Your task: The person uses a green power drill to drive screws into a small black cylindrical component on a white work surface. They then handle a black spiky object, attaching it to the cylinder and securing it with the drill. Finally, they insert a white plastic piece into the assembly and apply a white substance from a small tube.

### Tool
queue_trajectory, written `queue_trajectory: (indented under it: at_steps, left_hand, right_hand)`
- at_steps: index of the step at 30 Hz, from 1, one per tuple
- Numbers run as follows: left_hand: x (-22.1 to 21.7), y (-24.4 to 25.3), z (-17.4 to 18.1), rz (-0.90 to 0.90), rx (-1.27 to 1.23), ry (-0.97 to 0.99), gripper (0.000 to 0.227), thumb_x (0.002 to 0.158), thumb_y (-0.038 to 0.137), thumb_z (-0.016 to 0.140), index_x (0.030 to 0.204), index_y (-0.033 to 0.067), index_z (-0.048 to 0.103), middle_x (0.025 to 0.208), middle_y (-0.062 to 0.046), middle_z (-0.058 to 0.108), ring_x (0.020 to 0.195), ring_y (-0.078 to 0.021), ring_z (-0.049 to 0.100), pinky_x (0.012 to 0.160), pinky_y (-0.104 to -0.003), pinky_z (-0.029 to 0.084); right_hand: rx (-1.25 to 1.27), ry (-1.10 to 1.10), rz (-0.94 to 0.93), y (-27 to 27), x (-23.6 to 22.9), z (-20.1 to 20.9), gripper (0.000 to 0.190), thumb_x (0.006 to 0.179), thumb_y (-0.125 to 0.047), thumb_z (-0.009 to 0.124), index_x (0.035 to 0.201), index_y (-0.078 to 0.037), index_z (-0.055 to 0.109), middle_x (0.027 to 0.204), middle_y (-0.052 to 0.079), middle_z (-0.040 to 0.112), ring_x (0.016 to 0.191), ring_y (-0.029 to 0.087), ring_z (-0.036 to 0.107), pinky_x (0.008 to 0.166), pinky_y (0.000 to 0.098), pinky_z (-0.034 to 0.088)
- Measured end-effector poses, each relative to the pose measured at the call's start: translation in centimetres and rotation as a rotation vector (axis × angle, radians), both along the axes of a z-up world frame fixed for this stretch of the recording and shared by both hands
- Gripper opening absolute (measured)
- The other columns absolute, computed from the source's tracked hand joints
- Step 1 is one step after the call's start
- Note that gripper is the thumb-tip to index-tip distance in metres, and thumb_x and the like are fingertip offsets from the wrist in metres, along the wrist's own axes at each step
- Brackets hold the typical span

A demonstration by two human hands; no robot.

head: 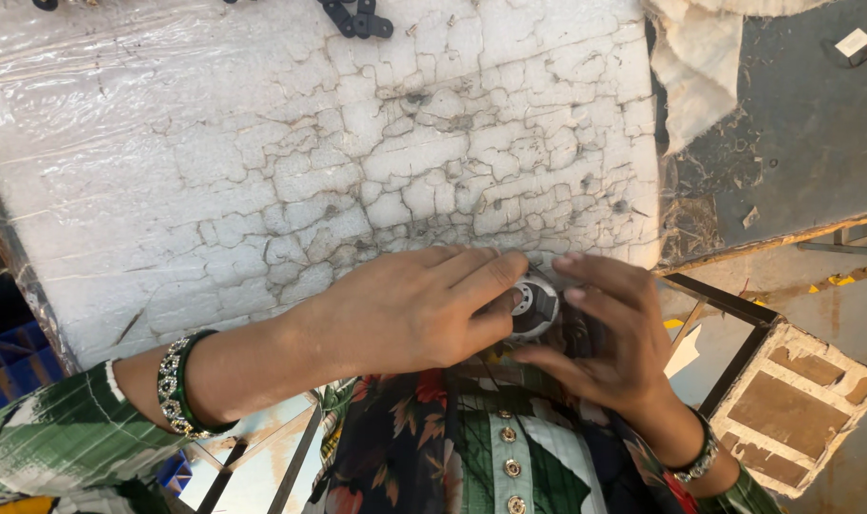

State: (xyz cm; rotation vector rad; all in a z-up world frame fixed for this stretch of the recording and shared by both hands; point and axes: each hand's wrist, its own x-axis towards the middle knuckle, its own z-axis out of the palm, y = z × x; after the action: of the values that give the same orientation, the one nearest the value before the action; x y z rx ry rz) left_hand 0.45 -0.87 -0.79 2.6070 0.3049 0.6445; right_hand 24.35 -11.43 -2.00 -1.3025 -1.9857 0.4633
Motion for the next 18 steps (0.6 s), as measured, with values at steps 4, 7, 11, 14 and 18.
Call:
queue_trajectory:
  at_steps: [4,7,11,14,18]
  left_hand:
    - [-0.2,0.1,-0.3,0.010,-0.047,-0.003,0.015,0.086,0.014,0.069,0.096,0.0040,0.067,0.126,-0.020,0.063,0.099,-0.0274,0.072,0.078,-0.036,0.062]
    - [-0.5,0.4,0.0,0.024,-0.128,-0.002,0.014,0.090,0.016,0.069,0.097,0.0036,0.067,0.126,-0.020,0.063,0.098,-0.0290,0.072,0.072,-0.038,0.062]
    - [-1.3,0.7,0.7,0.142,-0.410,0.119,0.028,0.095,0.020,0.070,0.114,-0.0004,0.065,0.118,-0.017,0.065,0.091,-0.0294,0.072,0.066,-0.039,0.061]
    - [-1.7,1.6,0.4,0.117,-0.319,0.122,0.024,0.092,0.016,0.069,0.111,0.0011,0.066,0.120,-0.018,0.064,0.090,-0.0300,0.071,0.060,-0.039,0.059]
    - [-2.3,2.0,0.7,0.066,-0.270,0.127,0.018,0.083,0.012,0.069,0.100,0.0043,0.067,0.121,-0.018,0.063,0.091,-0.0286,0.071,0.061,-0.039,0.059]
  right_hand:
    - [-0.050,-0.027,-0.009,1.1,-0.5,-0.6,0.076,0.070,-0.030,0.096,0.125,0.000,0.054,0.123,0.019,0.066,0.113,0.032,0.065,0.097,0.0423,0.051]
    - [-0.047,-0.004,0.017,1.8,-0.8,-0.4,0.072,0.068,-0.023,0.095,0.126,-0.001,0.057,0.123,0.016,0.067,0.115,0.031,0.066,0.101,0.0430,0.051]
    - [-0.071,0.023,0.036,3.3,-1.4,0.1,0.070,0.070,-0.019,0.093,0.128,0.000,0.060,0.124,0.017,0.068,0.115,0.032,0.067,0.100,0.0412,0.052]
    - [-0.148,0.022,0.084,4.3,-1.4,0.0,0.073,0.067,-0.026,0.092,0.126,0.003,0.061,0.123,0.019,0.069,0.113,0.032,0.067,0.097,0.0412,0.052]
    - [-0.275,0.809,0.089,5.7,-0.7,-0.8,0.024,0.090,-0.022,0.079,0.105,-0.008,0.067,0.122,0.013,0.069,0.115,0.025,0.070,0.101,0.0396,0.061]
